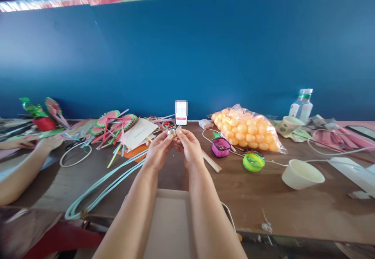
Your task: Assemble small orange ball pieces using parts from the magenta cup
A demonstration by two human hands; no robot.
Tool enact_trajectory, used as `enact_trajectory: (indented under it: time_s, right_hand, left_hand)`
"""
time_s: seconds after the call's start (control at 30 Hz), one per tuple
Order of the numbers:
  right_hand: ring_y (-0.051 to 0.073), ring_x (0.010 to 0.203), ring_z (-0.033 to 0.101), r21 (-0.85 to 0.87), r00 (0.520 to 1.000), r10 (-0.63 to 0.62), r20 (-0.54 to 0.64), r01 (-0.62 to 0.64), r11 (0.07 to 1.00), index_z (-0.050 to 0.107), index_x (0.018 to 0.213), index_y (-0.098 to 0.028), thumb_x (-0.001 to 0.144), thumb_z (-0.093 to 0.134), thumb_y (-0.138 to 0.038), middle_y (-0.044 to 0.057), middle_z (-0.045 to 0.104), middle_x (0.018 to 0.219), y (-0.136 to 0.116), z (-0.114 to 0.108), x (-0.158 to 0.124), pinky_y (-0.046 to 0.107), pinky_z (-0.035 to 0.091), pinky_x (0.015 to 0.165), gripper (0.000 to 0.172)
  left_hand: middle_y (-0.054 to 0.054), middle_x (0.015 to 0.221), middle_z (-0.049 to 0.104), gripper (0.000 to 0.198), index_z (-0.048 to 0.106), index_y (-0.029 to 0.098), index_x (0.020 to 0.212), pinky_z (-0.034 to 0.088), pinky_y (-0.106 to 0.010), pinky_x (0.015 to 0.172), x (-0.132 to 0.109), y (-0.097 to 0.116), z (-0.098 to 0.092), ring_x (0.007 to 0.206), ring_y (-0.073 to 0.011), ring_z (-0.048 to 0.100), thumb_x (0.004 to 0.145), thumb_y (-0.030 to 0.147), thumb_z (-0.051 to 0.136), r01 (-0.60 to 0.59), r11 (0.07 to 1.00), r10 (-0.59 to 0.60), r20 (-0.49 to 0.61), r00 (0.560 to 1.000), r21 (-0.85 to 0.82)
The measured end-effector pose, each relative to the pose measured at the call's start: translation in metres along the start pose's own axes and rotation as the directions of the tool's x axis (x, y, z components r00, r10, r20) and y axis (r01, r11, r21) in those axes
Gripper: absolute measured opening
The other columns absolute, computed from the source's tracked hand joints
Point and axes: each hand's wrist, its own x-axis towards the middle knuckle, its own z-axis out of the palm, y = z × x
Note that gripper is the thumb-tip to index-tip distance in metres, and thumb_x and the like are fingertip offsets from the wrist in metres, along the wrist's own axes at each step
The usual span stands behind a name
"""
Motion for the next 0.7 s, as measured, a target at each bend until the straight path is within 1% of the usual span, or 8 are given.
enact_trajectory:
  time_s: [0.13, 0.33, 0.57, 0.63, 0.7]
  right_hand:
    - [0.007, 0.054, 0.054, 0.032, 1.000, 0.030, 0.003, -0.030, 0.999, 0.069, 0.089, -0.021, 0.060, 0.082, -0.052, -0.004, 0.064, 0.069, 0.002, 0.000, 0.001, 0.017, 0.047, 0.048, 0.044]
    - [0.006, 0.052, 0.053, 0.021, 0.999, 0.046, 0.023, -0.046, 0.999, 0.068, 0.084, -0.021, 0.060, 0.084, -0.049, -0.005, 0.063, 0.064, 0.006, -0.004, 0.007, 0.016, 0.046, 0.048, 0.040]
    - [0.007, 0.052, 0.053, -0.036, 0.995, 0.078, -0.064, -0.081, 0.996, 0.065, 0.079, -0.021, 0.060, 0.083, -0.046, -0.005, 0.061, 0.063, 0.011, -0.003, 0.012, 0.017, 0.043, 0.048, 0.036]
    - [0.007, 0.054, 0.053, -0.065, 0.990, 0.096, -0.104, -0.103, 0.993, 0.065, 0.080, -0.021, 0.061, 0.082, -0.045, -0.005, 0.061, 0.064, 0.013, -0.002, 0.013, 0.017, 0.043, 0.048, 0.035]
    - [0.008, 0.057, 0.055, -0.121, 0.983, 0.089, -0.163, -0.109, 0.987, 0.066, 0.084, -0.021, 0.063, 0.079, -0.045, -0.003, 0.065, 0.071, 0.015, -0.002, 0.015, 0.018, 0.045, 0.049, 0.034]
  left_hand:
    - [-0.006, 0.097, 0.070, 0.032, 0.074, 0.018, 0.100, 0.050, -0.024, 0.073, 0.000, -0.002, -0.001, 0.075, -0.0110, 0.062, 0.074, 0.037, 0.077, 0.030, 0.999, -0.031, -0.006, 1.000, -0.015]
    - [-0.005, 0.092, 0.069, 0.032, 0.074, 0.017, 0.096, 0.050, -0.023, 0.072, 0.003, -0.005, -0.005, 0.075, -0.0109, 0.062, 0.071, 0.036, 0.079, 0.057, 0.998, -0.057, -0.018, 0.998, -0.006]
    - [-0.003, 0.092, 0.070, 0.035, 0.073, 0.017, 0.095, 0.050, -0.022, 0.071, 0.006, -0.012, -0.007, 0.074, -0.0095, 0.062, 0.068, 0.037, 0.082, 0.116, 0.993, -0.118, -0.076, 0.990, -0.024]
    - [-0.003, 0.089, 0.070, 0.037, 0.073, 0.016, 0.093, 0.050, -0.021, 0.069, 0.007, -0.014, -0.008, 0.072, -0.0092, 0.061, 0.064, 0.037, 0.084, 0.152, 0.988, -0.156, -0.118, 0.981, -0.038]
    - [-0.004, 0.085, 0.070, 0.040, 0.073, 0.015, 0.090, 0.050, -0.021, 0.067, 0.009, -0.015, -0.009, 0.069, -0.0091, 0.061, 0.060, 0.037, 0.086, 0.203, 0.977, -0.211, -0.179, 0.961, -0.061]
